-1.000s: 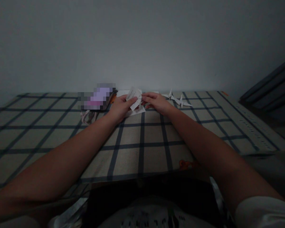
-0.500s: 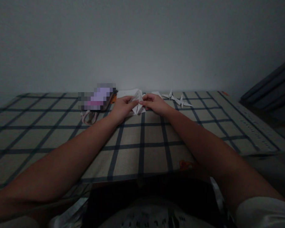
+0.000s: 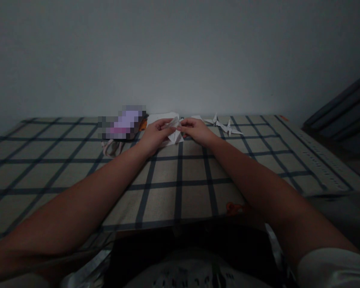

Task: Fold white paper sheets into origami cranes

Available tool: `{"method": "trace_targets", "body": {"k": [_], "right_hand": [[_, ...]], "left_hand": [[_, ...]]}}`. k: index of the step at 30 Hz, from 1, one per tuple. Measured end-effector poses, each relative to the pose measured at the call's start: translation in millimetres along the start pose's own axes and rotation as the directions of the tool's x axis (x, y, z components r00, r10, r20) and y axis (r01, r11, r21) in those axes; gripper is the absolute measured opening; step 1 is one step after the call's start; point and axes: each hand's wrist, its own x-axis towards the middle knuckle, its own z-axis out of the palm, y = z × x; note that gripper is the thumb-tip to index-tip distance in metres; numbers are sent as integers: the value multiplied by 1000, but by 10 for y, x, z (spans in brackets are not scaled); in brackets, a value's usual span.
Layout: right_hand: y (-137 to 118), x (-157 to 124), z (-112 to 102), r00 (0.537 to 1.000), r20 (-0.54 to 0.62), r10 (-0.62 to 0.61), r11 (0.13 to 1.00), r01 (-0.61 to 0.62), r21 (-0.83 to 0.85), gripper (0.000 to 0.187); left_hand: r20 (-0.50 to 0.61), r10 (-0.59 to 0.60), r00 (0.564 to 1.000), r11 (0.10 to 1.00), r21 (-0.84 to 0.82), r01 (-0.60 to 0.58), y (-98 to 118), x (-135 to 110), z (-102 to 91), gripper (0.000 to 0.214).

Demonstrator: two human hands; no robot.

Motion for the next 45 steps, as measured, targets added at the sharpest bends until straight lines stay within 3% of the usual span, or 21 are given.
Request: {"method": "trace_targets", "body": {"k": [7, 13, 29, 34, 39, 45], "right_hand": [[24, 19, -9, 1000, -12, 4, 1000, -4, -8, 17], [8, 22, -6, 999, -30, 18, 1000, -17, 26, 11], [-11, 14, 14, 999, -16, 41, 998, -41, 45, 13], [-8, 15, 22, 998, -36, 55, 998, -54, 28, 13], [31, 34, 12, 998, -20, 57, 998, -56, 20, 15], [4, 11, 1, 998, -34, 44, 999, -44, 14, 18]], "left_hand": [[8, -25, 1000, 999, -22, 25, -33, 21, -26, 55], [54, -35, 998, 997, -66, 38, 14, -2, 16, 72], [-21, -46, 999, 999, -8, 46, 104, -53, 79, 86], [-12, -45, 999, 999, 27, 46, 97, -53, 65, 82], [0, -128, 992, 988, 85, 128, 68, -59, 68, 81], [52, -42, 998, 999, 24, 40, -29, 6, 8, 73]]}}
